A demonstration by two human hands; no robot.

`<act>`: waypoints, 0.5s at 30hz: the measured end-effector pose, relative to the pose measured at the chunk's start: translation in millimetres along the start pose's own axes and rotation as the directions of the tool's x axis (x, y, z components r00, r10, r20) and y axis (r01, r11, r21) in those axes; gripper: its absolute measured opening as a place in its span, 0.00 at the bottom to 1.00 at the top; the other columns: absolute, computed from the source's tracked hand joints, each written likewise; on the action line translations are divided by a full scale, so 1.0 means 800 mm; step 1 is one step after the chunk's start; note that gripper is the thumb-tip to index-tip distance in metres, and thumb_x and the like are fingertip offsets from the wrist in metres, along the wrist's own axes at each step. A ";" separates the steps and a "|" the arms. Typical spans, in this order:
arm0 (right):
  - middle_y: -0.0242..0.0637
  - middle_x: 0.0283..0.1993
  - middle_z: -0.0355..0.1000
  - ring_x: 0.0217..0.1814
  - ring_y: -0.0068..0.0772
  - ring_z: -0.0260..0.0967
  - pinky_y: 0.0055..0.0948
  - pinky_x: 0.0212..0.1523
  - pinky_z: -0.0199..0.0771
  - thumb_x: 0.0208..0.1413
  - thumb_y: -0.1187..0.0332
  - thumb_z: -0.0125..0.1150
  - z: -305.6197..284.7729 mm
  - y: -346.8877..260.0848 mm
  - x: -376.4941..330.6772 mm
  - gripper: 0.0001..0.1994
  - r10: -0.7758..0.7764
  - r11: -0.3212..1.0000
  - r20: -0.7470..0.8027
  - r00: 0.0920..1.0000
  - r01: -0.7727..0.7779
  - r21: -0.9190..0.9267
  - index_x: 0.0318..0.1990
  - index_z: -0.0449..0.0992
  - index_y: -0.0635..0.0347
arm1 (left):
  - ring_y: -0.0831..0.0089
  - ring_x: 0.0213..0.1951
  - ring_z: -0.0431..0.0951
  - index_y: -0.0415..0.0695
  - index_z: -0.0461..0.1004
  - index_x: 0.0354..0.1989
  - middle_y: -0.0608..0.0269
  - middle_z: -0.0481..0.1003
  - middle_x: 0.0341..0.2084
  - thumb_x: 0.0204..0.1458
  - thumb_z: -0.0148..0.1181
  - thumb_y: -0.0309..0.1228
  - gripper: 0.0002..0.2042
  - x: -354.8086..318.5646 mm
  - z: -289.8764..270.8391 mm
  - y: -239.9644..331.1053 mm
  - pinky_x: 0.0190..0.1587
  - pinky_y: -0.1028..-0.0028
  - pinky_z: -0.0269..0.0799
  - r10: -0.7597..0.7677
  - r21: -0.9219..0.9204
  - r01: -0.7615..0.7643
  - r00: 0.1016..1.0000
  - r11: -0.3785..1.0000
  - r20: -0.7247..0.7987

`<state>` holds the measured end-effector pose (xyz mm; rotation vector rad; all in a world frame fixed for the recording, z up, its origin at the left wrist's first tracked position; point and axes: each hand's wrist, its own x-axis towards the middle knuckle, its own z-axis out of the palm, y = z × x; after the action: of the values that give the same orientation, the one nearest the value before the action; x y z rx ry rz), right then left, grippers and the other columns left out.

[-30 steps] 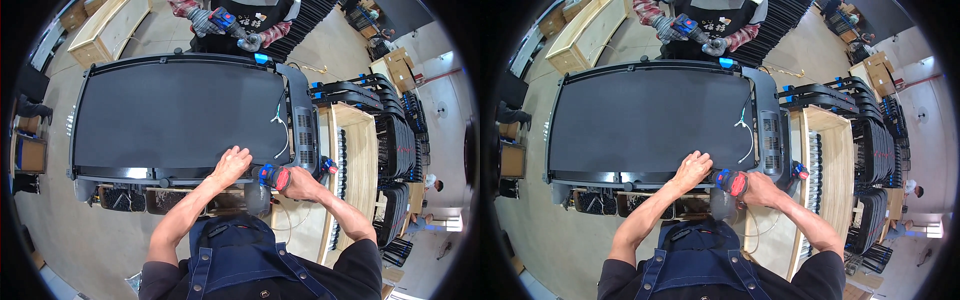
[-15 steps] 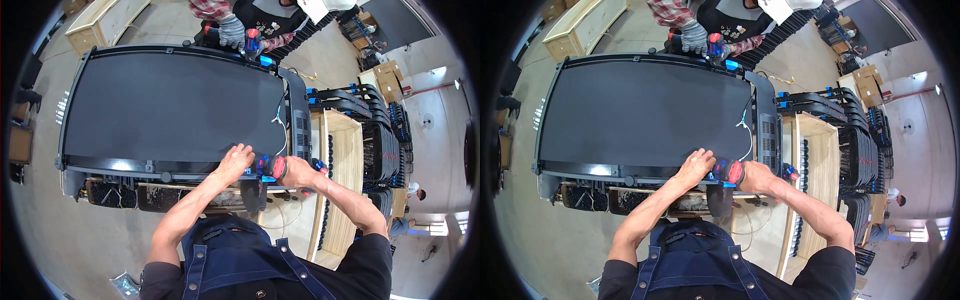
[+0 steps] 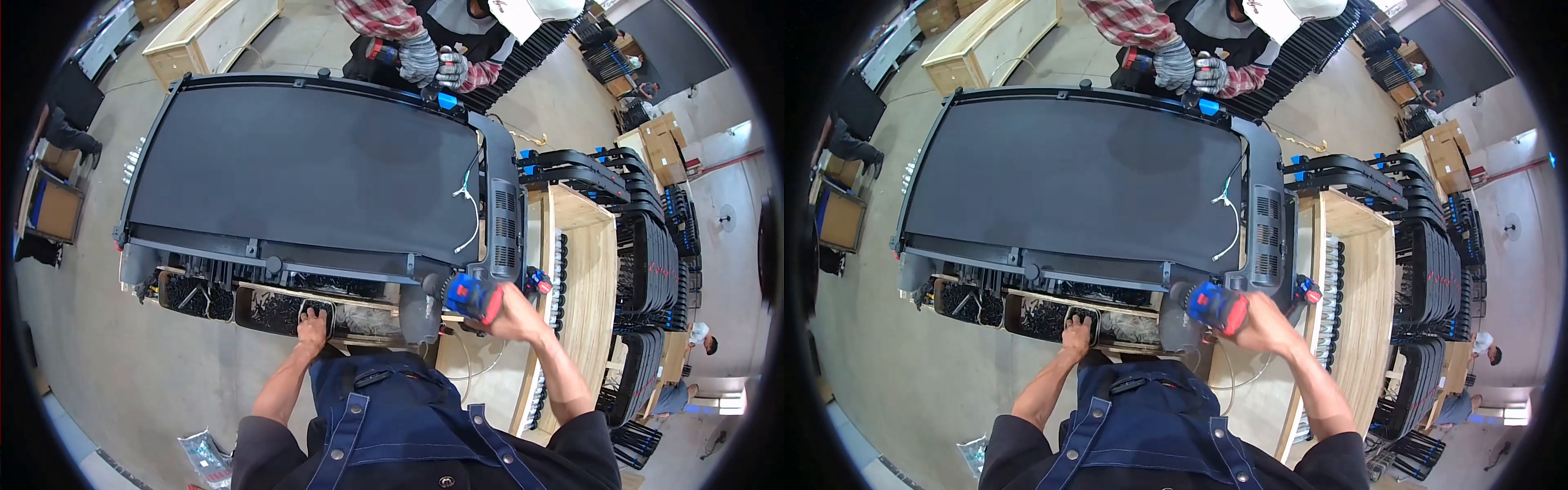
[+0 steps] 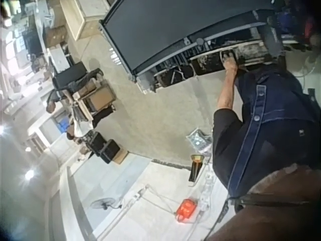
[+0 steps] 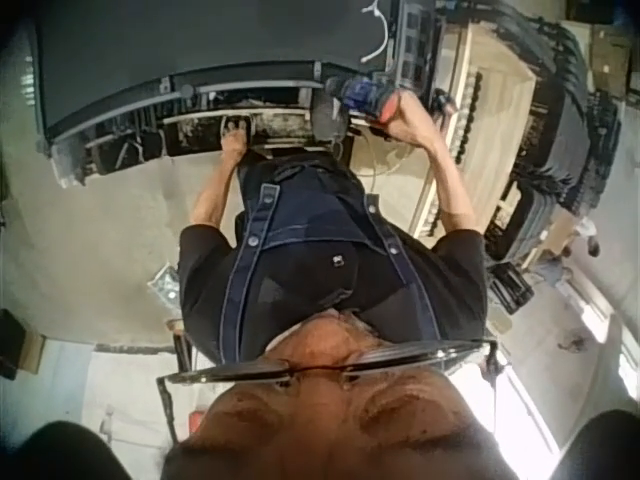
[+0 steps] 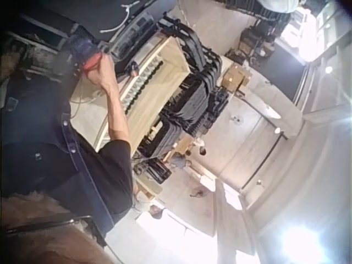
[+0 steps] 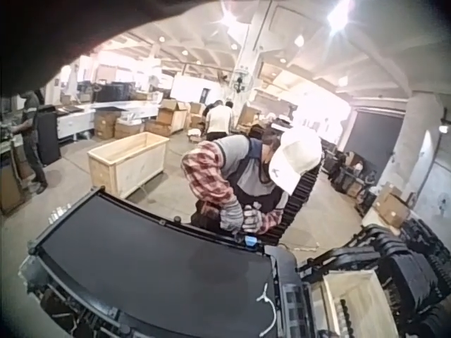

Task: Assembling the base and belt components of a treadmill using power tools in a manufacturing setting.

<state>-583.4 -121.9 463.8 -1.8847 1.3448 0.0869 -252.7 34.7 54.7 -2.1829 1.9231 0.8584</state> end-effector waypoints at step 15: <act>0.45 0.35 0.80 0.37 0.38 0.77 0.37 0.44 0.79 0.46 0.65 0.76 0.133 0.079 -0.088 0.20 0.120 0.960 0.116 0.986 -0.145 0.240 0.44 0.79 0.66 | 0.46 0.39 0.83 0.39 0.76 0.38 0.44 0.81 0.31 0.47 0.58 0.24 0.09 0.003 -0.015 -0.018 0.43 0.55 0.79 0.038 -0.156 -0.042 0.999 0.987 -0.025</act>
<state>-625.7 -8.2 390.0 -1.5613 1.3461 0.0767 -234.8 30.0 59.3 -2.2547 1.9785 1.0294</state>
